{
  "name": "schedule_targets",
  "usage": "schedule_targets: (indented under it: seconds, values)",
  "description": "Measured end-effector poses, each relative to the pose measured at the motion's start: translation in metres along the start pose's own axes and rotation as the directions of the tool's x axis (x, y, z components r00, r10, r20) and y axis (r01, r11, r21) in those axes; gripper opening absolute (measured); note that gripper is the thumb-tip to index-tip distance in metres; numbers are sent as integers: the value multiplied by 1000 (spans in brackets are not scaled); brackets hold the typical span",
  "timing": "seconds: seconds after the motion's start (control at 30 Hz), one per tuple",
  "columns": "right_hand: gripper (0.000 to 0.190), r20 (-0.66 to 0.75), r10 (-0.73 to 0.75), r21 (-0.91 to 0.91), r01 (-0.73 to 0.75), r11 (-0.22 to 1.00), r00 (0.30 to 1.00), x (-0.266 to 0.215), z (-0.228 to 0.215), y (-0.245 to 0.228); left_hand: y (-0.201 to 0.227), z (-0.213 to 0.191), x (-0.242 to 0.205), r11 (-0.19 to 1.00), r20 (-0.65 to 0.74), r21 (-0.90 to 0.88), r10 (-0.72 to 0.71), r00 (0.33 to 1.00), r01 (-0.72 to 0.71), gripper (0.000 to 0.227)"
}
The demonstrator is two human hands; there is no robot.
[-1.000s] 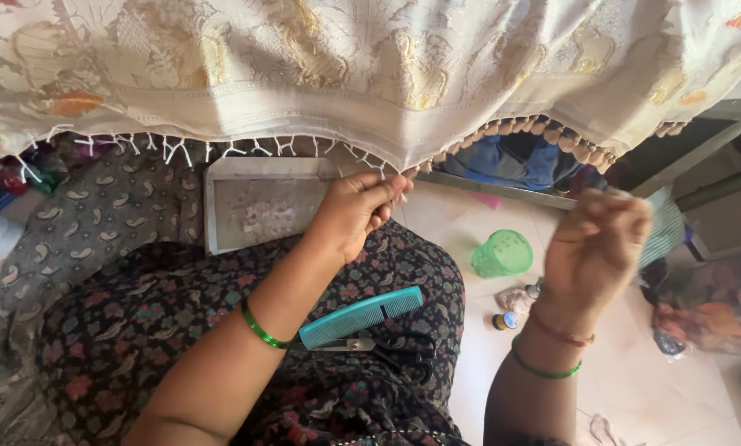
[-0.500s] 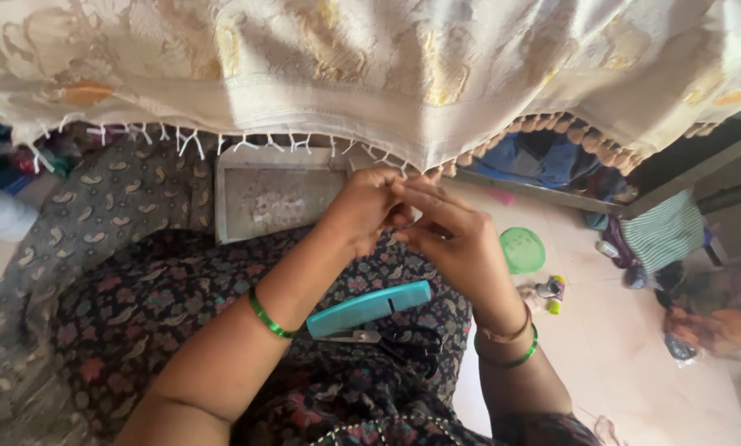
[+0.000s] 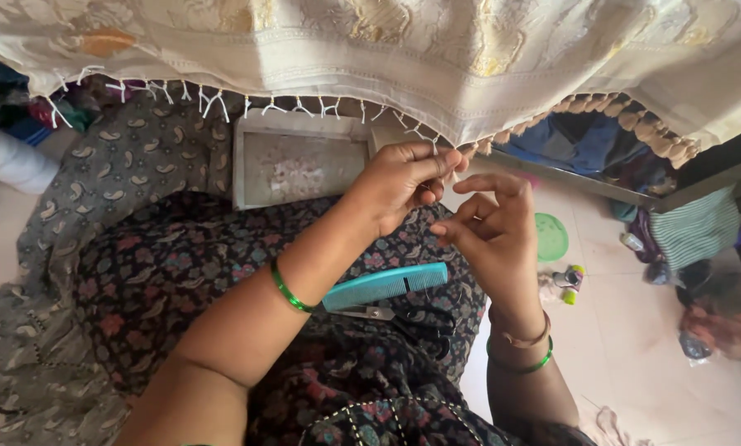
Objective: Tying and trimming decorative tassels on the edge of a saree.
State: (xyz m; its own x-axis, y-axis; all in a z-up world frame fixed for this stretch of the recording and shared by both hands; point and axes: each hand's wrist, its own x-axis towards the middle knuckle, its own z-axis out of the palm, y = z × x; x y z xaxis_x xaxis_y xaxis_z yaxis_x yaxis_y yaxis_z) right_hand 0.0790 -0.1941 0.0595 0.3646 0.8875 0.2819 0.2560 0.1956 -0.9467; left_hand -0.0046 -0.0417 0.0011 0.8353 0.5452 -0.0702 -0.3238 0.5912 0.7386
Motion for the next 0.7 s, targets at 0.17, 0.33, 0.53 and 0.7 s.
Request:
schedule_targets:
  seconds: [0.17,0.33,0.53,0.7]
  values:
    - [52,-9,39,45,-39,998,999,-4,-4,7,-4,-3,0,1000,6,12,25,1000,-25,28]
    - [55,-2,200,68,-199,978,980,1,2,19,-10,2,2,994,-32,74,81,996,-78,26]
    - [32,-39,181,38,-179,983,983,5,-1,28,-3,-7,3,967,-69,203,173,982,-156,25]
    - [10,294,-267,-621,395,677,918,30,-27,-7,33,-10,-3,823,-51,565,105,993,-58,18]
